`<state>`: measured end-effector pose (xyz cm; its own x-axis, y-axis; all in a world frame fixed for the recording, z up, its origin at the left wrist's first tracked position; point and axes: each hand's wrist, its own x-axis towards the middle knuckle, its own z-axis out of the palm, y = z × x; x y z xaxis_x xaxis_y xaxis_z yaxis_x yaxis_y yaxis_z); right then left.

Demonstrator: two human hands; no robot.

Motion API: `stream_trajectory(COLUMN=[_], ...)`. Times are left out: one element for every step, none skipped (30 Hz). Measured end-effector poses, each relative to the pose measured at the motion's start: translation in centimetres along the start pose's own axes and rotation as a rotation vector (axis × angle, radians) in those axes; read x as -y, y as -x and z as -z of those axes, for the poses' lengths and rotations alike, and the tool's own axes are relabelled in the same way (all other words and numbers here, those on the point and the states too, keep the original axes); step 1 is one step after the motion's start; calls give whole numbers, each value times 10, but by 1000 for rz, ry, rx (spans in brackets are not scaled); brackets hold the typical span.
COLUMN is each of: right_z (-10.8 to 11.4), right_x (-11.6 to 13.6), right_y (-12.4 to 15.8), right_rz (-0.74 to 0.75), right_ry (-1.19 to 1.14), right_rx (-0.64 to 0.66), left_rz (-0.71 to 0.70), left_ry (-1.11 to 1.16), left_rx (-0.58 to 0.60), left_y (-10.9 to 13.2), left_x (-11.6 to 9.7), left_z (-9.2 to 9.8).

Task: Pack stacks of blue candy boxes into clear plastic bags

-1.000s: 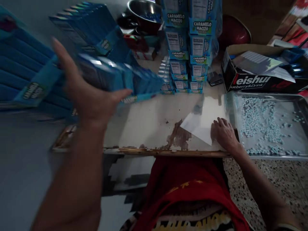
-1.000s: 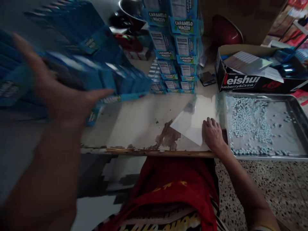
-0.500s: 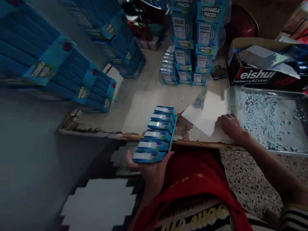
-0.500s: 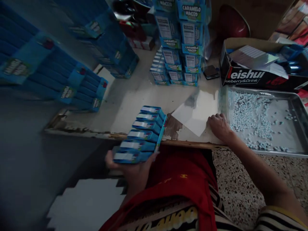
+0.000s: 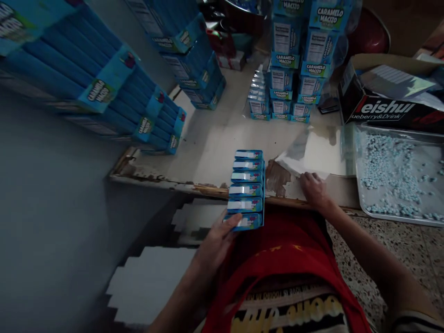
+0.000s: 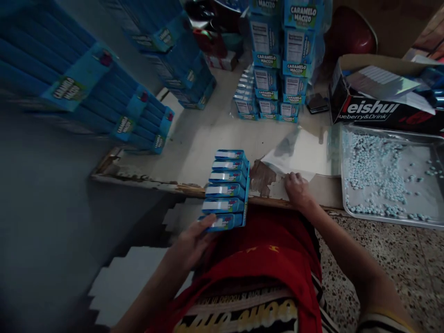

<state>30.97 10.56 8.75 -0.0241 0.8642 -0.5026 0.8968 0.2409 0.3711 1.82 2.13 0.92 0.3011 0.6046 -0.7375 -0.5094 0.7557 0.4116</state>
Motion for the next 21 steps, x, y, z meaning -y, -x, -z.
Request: stream_trajectory(right_z=[0, 1, 2, 4, 5, 6, 6, 6, 5, 5, 4, 3, 3, 4, 5, 6, 7, 8, 9, 10, 10], right_x=[-6, -12, -18, -24, -29, -35, -41, -46, -51, -56, -60, -63, -64, -66, -66, -67, -68, -68, -69, -70, -71], right_y=[2, 3, 3, 2, -1, -5, -10, -15, -21, -25, -29, -31, -32, -31, -30, -27, -24, -21, -19, -17, -17], right_rz=[-9, -23, -45, -79, -128, -192, -264, -332, -385, -406, -392, -356, -307, -254, -198, -145, -101, -74, -69, -96, -153], right_ry=[-16, -43, -84, -138, -203, -272, -336, -386, -415, -422, -412, -394, -381, -385, -419, -486, -577, -677, -768, -831, -855], right_rx=[-13, -29, -45, -57, -58, -46, -19, 13, 37, 51, 47, 36, 23, 13, 14, 22, 36, 56, 71, 76, 68], left_rz=[-8, -8, -6, -6, -10, -16, -11, 3, 26, 58, 93, 123, 146, 158, 155, 131, 72, -3, -78, -156, -232], left_ry=[-6, -13, -24, -44, -71, -100, -134, -169, -201, -230, -255, -270, -286, -325, -382, -500, -648, -759, -803, -806, -795], left_rx=[20, 31, 29, 23, 15, 16, 36, 70, 113, 155, 205, 258, 313, 363, 401, 410, 361, 305, 263, 238, 223], left_y=[4, 7, 10, 10, 10, 7, 4, 0, -5, -9, -14, -18, -22, -26, -30, -33, -37, -41, -44, -48, -52], left_x=[9, 19, 29, 39, 47, 54, 59, 62, 63, 60, 54, 45, 32, 15, -5, -28, -52, -76, -99, -121, -139], left_z=[1, 3, 6, 9, 13, 17, 21, 26, 31, 37, 43, 51, 58, 65, 71, 75, 77, 76, 71, 62, 51])
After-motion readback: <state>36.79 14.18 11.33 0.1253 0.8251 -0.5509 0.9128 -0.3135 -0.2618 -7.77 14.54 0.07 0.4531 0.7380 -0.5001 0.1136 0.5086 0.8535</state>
